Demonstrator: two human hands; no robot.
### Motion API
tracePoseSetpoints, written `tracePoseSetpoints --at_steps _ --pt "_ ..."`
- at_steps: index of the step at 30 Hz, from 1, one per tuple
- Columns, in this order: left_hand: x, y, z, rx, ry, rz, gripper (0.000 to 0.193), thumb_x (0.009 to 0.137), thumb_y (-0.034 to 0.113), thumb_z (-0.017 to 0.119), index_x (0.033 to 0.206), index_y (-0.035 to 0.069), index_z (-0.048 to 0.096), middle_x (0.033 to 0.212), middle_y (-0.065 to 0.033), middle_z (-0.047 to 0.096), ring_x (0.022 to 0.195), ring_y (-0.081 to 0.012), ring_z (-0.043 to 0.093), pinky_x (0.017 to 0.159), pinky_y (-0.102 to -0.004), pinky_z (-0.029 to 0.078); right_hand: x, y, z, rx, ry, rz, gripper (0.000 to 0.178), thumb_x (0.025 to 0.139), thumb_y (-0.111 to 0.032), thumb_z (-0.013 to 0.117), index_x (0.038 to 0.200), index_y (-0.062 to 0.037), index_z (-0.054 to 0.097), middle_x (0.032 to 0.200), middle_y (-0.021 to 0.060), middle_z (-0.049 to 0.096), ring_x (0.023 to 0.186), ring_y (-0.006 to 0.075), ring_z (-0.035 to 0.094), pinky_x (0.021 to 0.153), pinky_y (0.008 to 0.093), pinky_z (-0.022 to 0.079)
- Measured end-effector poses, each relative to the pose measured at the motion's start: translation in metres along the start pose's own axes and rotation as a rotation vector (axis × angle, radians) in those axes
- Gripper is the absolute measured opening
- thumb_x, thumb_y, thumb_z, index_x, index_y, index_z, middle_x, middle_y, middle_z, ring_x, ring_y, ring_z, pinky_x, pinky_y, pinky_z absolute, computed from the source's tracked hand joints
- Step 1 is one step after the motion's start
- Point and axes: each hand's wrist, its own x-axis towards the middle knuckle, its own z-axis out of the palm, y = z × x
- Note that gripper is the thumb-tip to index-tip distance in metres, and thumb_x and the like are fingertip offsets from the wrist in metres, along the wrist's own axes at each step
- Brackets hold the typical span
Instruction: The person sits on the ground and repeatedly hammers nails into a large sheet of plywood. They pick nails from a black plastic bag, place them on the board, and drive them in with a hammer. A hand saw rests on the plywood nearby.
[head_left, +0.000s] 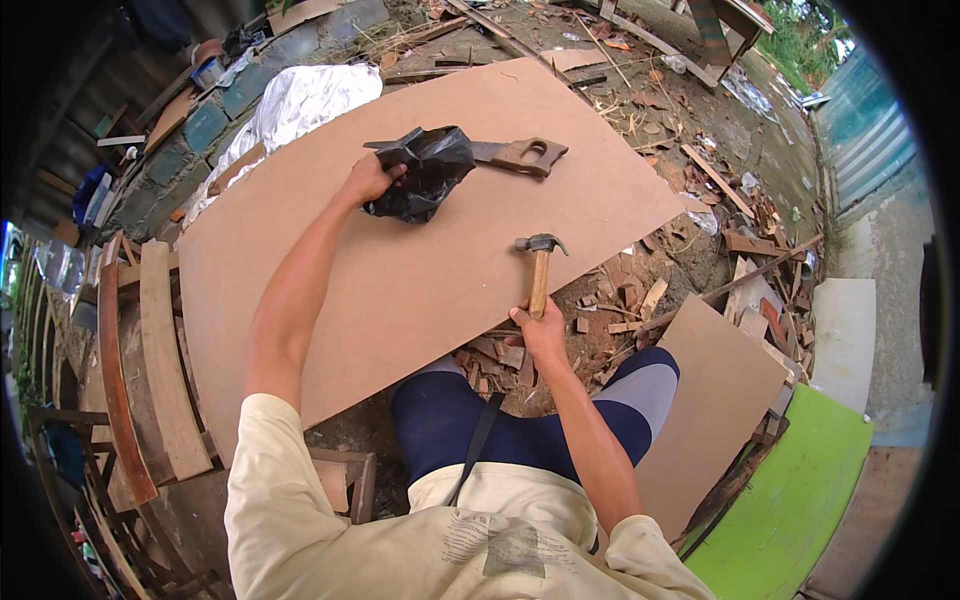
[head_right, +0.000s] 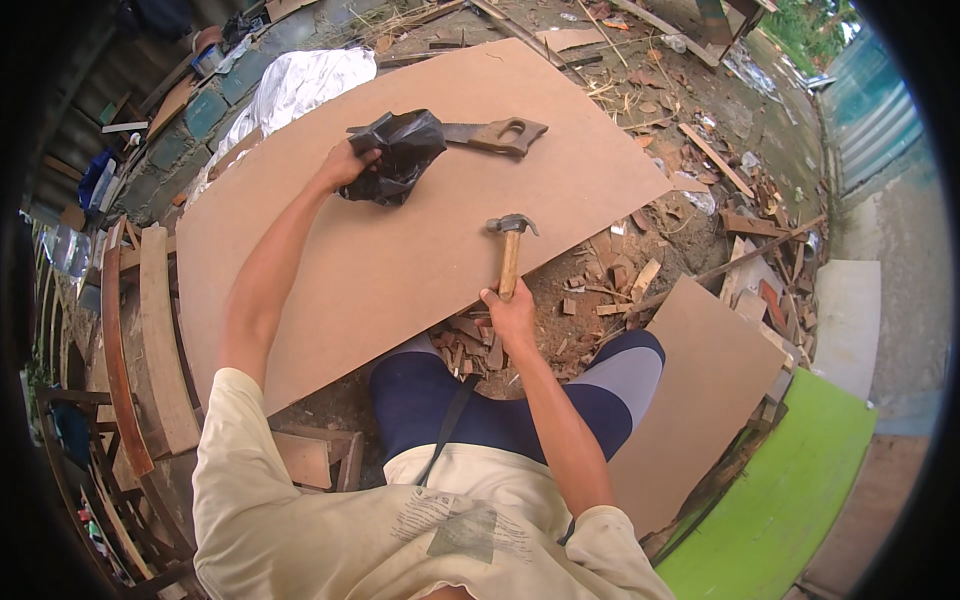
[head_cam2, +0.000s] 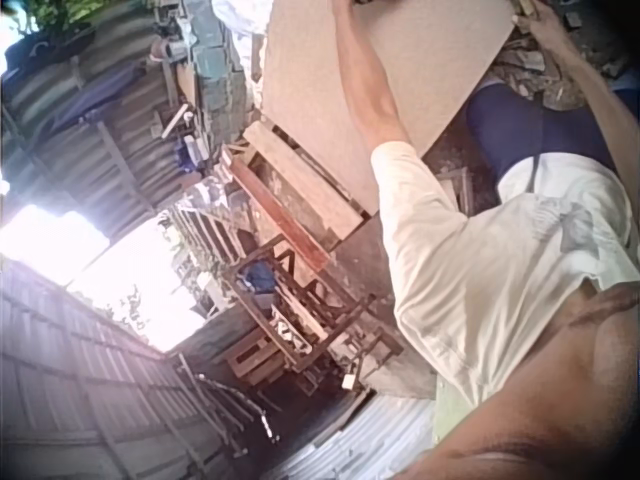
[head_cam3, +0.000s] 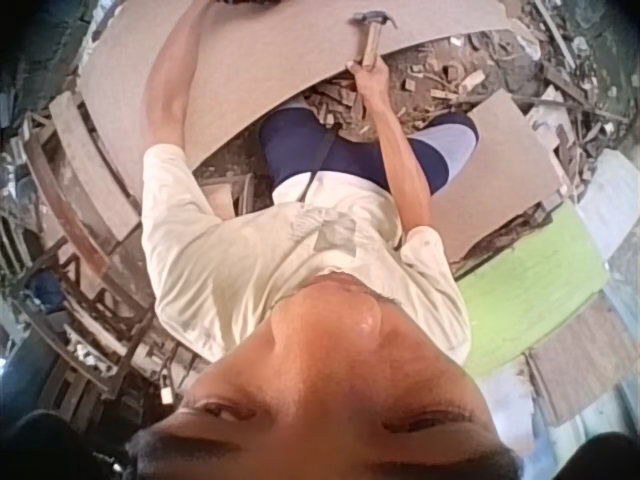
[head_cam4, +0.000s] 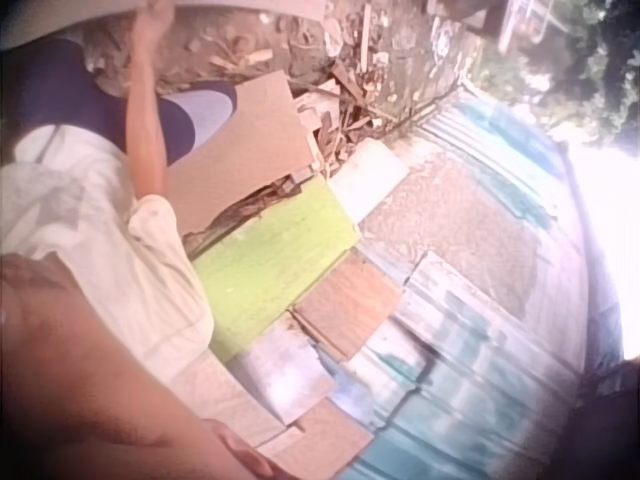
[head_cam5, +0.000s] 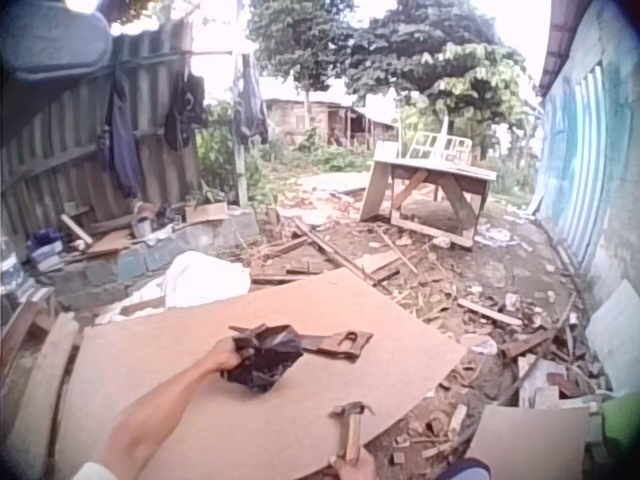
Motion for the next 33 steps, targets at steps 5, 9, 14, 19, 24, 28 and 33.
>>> tracePoseSetpoints --at_steps 5,9,14,19,24,28,33 --pt "-0.003 -0.007 0.009 -0.161 0.148 -0.021 0.019 0.097 0.015 0.066 0.107 0.0 0.074 0.088 -0.0083 0.077 0.077 -0.0183 0.074 0.074 -0.033 0.057 -0.002 0.0 0.003 0.006 -0.011 -0.01 0.017 0.093 -0.002 0.067 0.1 -0.0015 0.051 0.089 0.0037 0.052 0.071 0.0167 0.062 0.053 0.0313 0.064" --pt "-0.035 0.033 0.038 -0.258 0.354 0.164 0.016 0.098 0.012 0.066 0.106 0.0 0.072 0.09 -0.0108 0.077 0.079 -0.0187 0.074 0.075 -0.0321 0.057 -0.001 -0.001 0.001 0.024 -0.004 -0.011 0.017 0.092 -0.002 0.067 0.1 -0.0009 0.052 0.089 0.0043 0.053 0.07 0.0172 0.063 0.053 0.0313 0.064" --pt "-0.115 0.07 0.091 0.09 0.785 0.714 0.011 0.096 0.01 0.069 0.104 0.002 0.071 0.094 -0.0113 0.073 0.081 -0.0224 0.068 0.071 -0.0338 0.053 -0.003 0.002 0.001 0.013 0.018 -0.03 0.016 0.094 -0.003 0.067 0.101 -0.0027 0.053 0.09 0.0037 0.054 0.074 0.015 0.06 0.054 0.0305 0.064" --pt "-0.139 0.044 0.122 -0.261 0.388 0.246 0.01 0.094 0.008 0.068 0.103 0.004 0.071 0.095 -0.0115 0.071 0.087 -0.028 0.065 0.08 -0.0381 0.051 0.001 0.011 0.001 0.024 0.003 -0.056 0.017 0.093 -0.003 0.066 0.101 -0.0008 0.052 0.087 0.0035 0.052 0.072 0.0165 0.062 0.053 0.0317 0.064" --pt "-0.12 0.023 0.12 -0.059 0.352 0.307 0.011 0.096 0.012 0.065 0.102 0.005 0.071 0.1 -0.0113 0.071 0.097 -0.032 0.065 0.09 -0.0426 0.048 0.001 0.007 0.002 0.0 0.007 -0.052 0.017 0.094 -0.004 0.067 0.101 -0.0007 0.052 0.086 0.0032 0.051 0.071 0.0165 0.061 0.052 0.0314 0.063" --pt "-0.114 0.02 0.121 0.074 0.313 0.329 0.013 0.097 0.015 0.065 0.102 0.005 0.071 0.104 -0.011 0.071 0.103 -0.0314 0.064 0.096 -0.0421 0.045 -0.003 0.003 0.001 0.013 -0.019 -0.063 0.018 0.094 -0.005 0.067 0.102 -0.0005 0.052 0.086 0.0031 0.05 0.071 0.0163 0.061 0.052 0.0312 0.063" --pt "-0.113 0.023 0.122 0.129 0.295 0.315 0.013 0.096 0.018 0.066 0.103 0.008 0.071 0.109 -0.007 0.07 0.111 -0.029 0.061 0.101 -0.0441 0.041 -0.002 0.006 -0.001 0.008 -0.018 -0.061 0.019 0.094 -0.006 0.068 0.103 0.0 0.052 0.086 0.0036 0.051 0.07 0.0161 0.061 0.051 0.0311 0.063"
